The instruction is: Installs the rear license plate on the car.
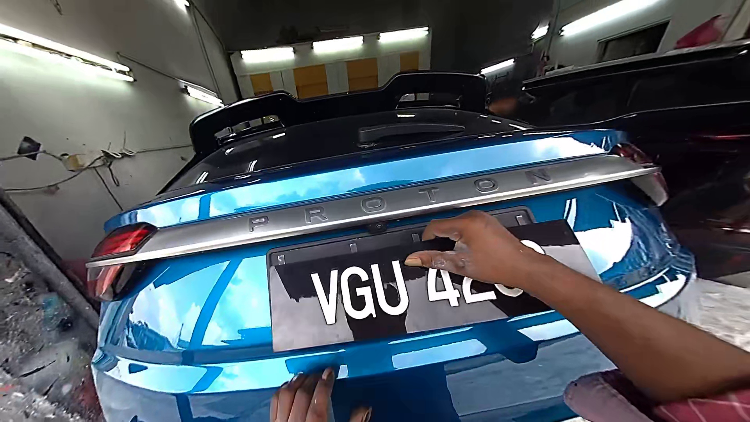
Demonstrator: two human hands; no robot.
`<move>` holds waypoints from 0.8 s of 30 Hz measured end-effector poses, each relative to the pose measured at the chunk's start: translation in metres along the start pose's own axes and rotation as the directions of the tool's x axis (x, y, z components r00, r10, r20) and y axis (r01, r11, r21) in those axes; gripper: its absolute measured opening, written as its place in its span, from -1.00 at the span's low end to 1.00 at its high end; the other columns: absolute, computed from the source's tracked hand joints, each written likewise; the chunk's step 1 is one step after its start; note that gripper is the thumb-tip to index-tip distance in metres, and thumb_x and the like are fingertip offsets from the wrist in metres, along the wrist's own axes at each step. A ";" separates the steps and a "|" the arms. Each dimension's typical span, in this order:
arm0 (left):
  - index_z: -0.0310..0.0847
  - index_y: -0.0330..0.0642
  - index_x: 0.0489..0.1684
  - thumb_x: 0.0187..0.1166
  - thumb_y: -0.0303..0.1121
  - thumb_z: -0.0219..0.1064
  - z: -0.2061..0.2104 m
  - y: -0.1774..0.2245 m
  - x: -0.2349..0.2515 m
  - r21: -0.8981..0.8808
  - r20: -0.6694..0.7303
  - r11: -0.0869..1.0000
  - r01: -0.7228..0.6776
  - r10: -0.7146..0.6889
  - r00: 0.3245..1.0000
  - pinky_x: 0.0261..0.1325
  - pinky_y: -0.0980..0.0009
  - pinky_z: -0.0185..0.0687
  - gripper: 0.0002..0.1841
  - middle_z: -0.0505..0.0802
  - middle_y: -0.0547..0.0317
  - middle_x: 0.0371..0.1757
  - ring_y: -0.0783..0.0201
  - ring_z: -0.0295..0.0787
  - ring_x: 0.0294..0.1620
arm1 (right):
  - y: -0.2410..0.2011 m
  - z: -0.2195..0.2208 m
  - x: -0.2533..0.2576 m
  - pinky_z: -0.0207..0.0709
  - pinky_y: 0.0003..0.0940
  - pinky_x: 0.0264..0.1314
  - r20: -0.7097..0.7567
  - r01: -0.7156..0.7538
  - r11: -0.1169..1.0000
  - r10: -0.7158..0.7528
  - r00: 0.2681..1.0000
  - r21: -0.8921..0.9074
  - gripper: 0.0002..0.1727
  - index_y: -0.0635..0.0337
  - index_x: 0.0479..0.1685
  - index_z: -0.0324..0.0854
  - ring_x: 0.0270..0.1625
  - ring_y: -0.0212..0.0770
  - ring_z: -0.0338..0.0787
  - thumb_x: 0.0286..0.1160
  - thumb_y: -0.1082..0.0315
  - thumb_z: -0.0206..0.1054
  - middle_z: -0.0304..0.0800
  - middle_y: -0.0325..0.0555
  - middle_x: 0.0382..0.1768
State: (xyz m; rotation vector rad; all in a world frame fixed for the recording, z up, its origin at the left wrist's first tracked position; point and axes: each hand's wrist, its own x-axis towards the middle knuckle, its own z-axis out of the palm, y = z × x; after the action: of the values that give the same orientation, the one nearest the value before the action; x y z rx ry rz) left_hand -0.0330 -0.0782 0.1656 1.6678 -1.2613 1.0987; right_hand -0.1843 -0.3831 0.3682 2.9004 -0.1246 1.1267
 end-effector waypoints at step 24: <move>0.76 -0.04 0.10 0.66 -0.26 0.37 -0.012 -0.038 0.107 0.087 -0.219 0.920 -0.381 0.391 0.894 0.34 0.21 0.38 -0.81 0.87 0.29 0.17 0.22 0.68 0.21 | -0.023 -0.050 -0.020 0.57 0.05 0.44 0.332 0.114 0.990 -0.134 0.934 0.080 0.37 -0.17 0.81 0.27 0.48 -0.18 0.58 -0.21 -0.78 0.28 0.60 -0.26 0.42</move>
State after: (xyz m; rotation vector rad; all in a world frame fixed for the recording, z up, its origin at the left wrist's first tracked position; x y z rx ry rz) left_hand 0.0167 -0.0923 0.2670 1.2964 -1.4570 1.5200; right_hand -0.2309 -0.3559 0.3921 3.0755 0.0874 0.6170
